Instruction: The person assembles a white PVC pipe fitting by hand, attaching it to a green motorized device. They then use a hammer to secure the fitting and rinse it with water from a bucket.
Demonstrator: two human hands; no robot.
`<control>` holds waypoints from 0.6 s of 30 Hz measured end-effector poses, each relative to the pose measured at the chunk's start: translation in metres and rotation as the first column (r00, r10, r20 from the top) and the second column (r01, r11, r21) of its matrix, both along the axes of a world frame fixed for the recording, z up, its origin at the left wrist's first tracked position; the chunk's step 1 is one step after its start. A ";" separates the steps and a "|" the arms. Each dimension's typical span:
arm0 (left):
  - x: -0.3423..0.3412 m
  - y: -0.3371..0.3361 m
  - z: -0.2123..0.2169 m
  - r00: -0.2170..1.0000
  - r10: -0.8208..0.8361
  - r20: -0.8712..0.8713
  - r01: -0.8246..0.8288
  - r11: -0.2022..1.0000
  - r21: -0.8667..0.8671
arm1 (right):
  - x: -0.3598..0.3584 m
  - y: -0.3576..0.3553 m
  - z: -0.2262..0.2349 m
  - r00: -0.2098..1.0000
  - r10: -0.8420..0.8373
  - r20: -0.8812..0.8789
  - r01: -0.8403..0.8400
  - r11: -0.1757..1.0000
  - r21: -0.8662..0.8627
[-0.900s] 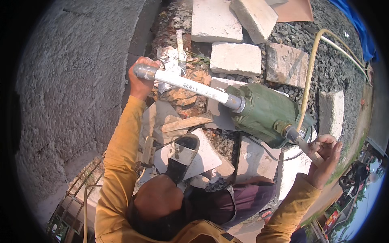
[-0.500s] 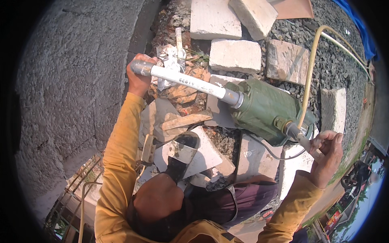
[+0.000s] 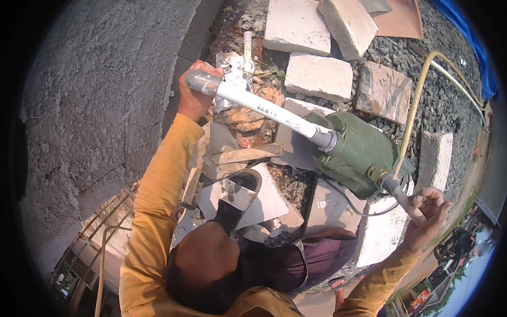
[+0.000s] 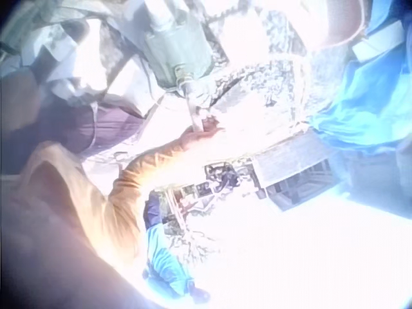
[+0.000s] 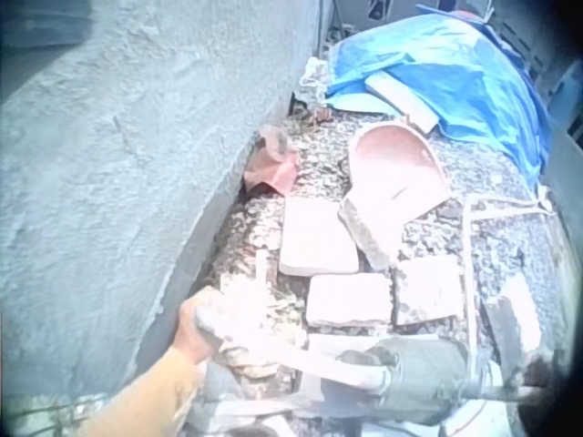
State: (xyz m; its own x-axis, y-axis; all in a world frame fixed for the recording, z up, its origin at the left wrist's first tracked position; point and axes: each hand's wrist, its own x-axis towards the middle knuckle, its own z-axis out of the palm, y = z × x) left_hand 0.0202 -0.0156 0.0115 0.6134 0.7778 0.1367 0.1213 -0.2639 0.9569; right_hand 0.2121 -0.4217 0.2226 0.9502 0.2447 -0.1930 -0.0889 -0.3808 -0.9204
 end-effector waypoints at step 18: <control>-0.036 0.038 -0.075 0.977 0.209 -0.041 -0.212 0.973 -0.088 | -0.030 0.098 -0.006 0.989 0.103 -0.104 -0.103 0.995 0.006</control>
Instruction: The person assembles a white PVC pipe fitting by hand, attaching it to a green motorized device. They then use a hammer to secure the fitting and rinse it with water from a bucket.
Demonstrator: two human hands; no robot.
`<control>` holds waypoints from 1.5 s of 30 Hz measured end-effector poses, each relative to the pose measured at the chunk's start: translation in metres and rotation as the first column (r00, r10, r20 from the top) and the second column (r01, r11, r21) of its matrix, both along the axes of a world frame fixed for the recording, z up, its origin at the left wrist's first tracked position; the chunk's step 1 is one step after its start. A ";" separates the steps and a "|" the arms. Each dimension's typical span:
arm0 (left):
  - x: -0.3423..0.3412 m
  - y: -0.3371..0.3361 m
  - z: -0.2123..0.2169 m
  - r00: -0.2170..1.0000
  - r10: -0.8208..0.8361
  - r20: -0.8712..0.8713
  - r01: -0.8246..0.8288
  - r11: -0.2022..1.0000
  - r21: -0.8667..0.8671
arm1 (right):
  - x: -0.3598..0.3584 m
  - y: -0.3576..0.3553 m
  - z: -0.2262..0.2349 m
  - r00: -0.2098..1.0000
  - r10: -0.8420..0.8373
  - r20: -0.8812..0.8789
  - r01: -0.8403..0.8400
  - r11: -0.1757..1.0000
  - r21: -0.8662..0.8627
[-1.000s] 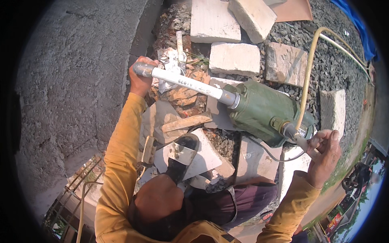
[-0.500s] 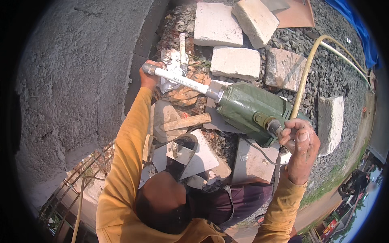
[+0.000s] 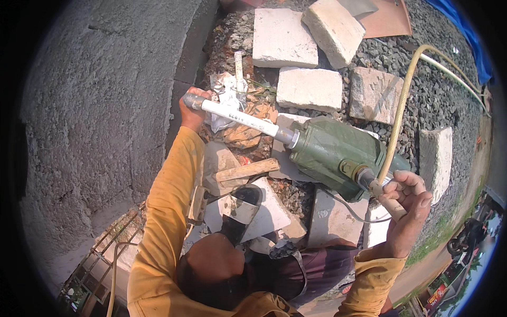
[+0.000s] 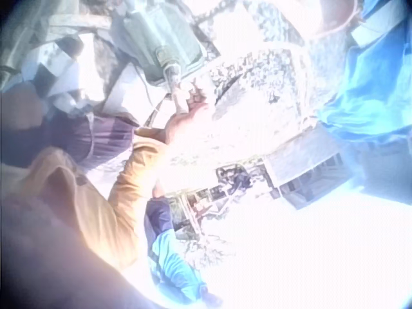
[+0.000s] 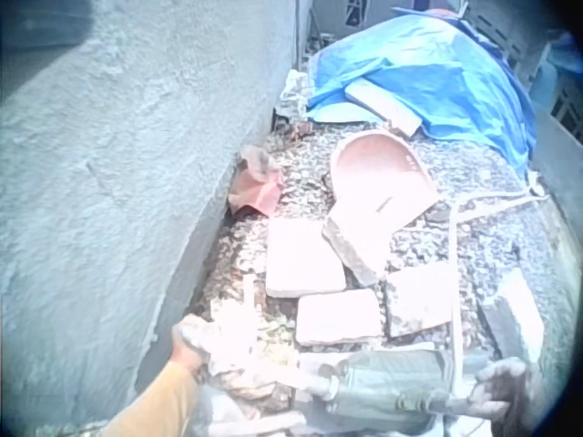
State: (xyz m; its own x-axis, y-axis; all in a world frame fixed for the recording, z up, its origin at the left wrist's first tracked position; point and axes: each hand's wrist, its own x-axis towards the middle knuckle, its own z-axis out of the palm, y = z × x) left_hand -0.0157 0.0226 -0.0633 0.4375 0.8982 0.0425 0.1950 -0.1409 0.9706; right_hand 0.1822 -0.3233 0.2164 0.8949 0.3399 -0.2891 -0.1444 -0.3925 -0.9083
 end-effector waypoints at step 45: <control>0.015 -0.007 -0.009 0.983 -0.170 -0.075 0.139 0.942 -0.307 | -0.006 0.020 0.011 0.993 0.057 0.104 -0.019 0.941 -0.337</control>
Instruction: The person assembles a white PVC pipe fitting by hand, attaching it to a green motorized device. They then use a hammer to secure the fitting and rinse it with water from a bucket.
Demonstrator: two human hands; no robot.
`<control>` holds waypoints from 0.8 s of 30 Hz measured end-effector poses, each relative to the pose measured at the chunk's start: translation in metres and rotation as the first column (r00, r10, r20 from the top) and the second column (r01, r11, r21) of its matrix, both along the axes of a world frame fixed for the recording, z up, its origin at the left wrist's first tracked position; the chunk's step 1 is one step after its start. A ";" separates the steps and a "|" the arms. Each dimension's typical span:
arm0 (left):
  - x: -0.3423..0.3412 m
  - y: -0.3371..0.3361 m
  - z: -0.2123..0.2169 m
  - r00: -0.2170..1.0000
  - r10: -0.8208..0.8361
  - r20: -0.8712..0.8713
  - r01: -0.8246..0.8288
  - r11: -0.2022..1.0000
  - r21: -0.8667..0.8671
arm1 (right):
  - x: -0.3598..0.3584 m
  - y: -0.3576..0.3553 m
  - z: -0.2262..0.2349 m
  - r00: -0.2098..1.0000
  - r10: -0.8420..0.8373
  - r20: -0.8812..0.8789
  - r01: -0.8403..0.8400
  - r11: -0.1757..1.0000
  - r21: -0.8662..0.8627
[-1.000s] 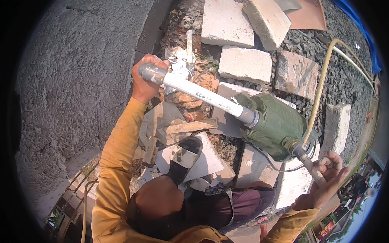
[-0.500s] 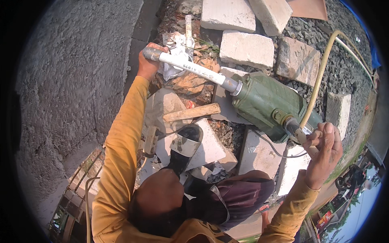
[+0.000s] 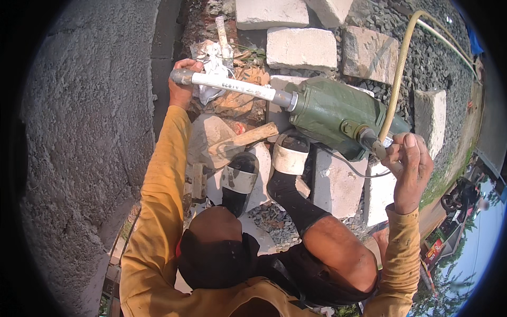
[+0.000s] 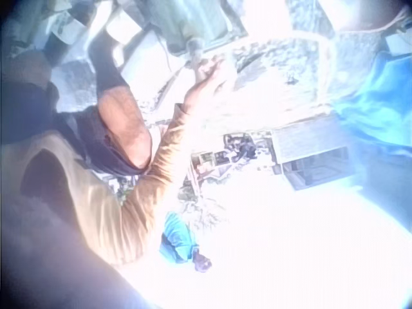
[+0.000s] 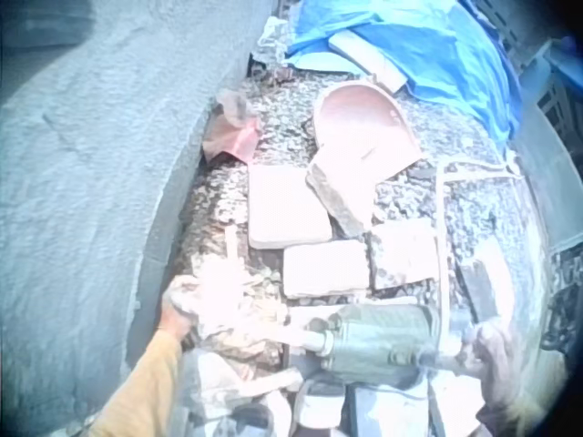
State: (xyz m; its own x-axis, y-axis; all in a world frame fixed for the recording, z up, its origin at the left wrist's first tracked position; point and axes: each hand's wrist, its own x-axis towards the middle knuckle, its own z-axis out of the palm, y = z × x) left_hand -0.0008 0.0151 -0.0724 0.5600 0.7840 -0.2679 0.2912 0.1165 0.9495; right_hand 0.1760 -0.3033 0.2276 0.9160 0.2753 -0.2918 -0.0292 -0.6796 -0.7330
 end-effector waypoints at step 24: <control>0.018 -0.025 0.075 0.966 0.097 0.239 -0.179 0.920 0.349 | 0.036 -0.103 0.004 0.974 -0.062 -0.216 0.122 0.953 0.279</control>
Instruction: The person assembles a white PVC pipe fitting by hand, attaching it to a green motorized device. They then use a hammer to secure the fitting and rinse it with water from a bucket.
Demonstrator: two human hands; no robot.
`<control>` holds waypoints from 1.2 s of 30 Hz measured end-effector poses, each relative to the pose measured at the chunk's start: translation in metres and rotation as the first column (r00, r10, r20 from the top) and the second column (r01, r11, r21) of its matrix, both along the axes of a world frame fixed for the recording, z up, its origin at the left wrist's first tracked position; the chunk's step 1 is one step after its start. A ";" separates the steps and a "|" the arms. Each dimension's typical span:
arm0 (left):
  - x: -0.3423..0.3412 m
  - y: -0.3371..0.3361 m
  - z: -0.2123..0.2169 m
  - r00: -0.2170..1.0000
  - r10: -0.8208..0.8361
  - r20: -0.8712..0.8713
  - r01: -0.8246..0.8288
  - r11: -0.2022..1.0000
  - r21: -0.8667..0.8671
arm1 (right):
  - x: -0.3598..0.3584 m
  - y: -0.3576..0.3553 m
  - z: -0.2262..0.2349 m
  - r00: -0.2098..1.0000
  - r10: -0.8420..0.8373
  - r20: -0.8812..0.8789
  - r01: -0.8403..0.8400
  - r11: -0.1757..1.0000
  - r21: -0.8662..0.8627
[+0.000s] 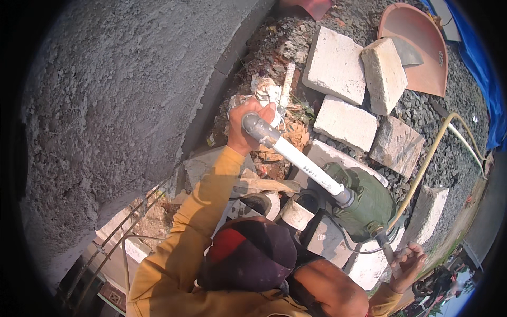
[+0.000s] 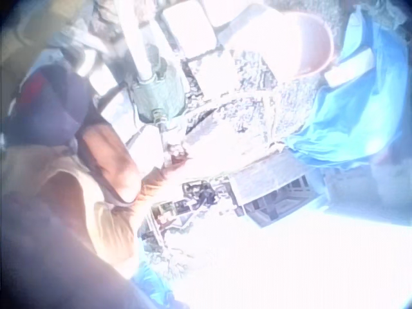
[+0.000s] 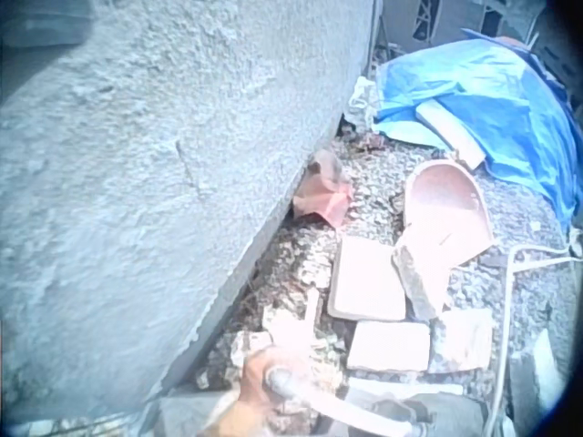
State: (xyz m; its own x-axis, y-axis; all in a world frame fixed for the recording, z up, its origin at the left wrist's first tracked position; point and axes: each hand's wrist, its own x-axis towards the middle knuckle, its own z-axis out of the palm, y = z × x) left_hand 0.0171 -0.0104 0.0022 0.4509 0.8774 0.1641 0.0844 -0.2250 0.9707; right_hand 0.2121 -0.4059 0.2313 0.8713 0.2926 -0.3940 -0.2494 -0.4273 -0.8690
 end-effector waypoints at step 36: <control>-0.006 0.021 -0.040 0.989 -0.044 -0.144 0.037 0.998 -0.050 | -0.025 0.029 0.002 0.982 0.006 0.190 -0.008 1.000 0.008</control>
State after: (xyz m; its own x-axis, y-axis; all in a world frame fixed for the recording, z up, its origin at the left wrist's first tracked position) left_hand 0.0112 0.0103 -0.0376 0.5024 0.8630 0.0534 0.2170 -0.1856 0.9584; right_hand 0.1875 -0.3767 0.2335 0.9281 0.3016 -0.2185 -0.0762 -0.4205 -0.9041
